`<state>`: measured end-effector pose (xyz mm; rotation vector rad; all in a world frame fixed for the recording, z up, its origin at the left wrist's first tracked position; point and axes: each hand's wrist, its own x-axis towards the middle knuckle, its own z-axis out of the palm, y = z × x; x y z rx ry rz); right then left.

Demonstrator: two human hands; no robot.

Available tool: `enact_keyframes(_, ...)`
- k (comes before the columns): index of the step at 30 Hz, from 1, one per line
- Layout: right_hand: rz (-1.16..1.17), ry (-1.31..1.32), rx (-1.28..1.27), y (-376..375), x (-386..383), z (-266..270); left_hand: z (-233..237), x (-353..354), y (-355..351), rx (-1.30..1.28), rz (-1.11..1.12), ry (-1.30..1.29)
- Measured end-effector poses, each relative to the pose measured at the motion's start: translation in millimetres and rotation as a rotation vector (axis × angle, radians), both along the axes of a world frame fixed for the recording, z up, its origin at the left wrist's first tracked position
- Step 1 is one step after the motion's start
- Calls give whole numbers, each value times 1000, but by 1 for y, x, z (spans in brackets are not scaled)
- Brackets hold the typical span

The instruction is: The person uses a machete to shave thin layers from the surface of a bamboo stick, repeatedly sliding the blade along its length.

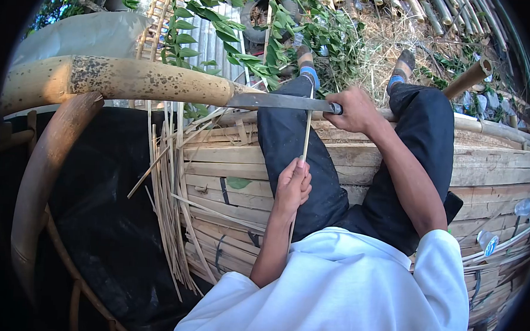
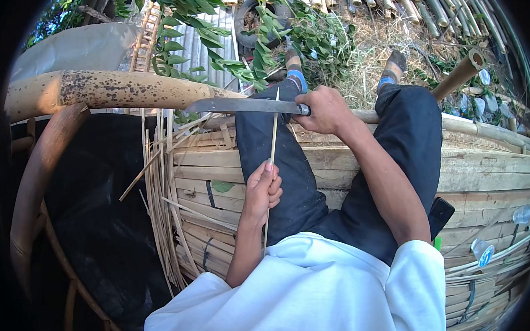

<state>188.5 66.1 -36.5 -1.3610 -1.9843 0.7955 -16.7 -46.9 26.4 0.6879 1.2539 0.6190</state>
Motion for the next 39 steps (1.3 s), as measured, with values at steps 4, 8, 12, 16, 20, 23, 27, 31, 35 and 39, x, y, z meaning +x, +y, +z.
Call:
enact_keyframes(4,74,-49,69,-5,-7,0,2,-4,0,-13,-13,11)
enact_keyframes(8,77,-88,62,-2,-8,2,6,-5,-2,-24,-22,24)
enact_keyframes(12,58,-140,14,-1,-7,-1,4,-7,-1,-24,-30,27)
enact_keyframes(16,15,-142,-9,0,-9,-3,5,-9,1,-38,-26,22)
enact_keyframes(20,1,-177,-10,3,-9,-6,3,-10,2,-48,-25,-8)
enact_keyframes(23,9,-179,-31,1,-11,-8,2,-8,2,-48,-13,-6)
enact_keyframes(27,-13,-184,-30,1,-13,-11,1,-9,2,-51,-2,2)
enact_keyframes(31,-15,-194,-18,2,-13,-12,1,-11,2,-62,3,-8)
enact_keyframes(35,-22,-203,16,5,-13,-17,1,-13,4,-57,-10,3)
enact_keyframes(39,-176,-146,-90,16,4,-29,4,-13,-2,-67,28,-37)
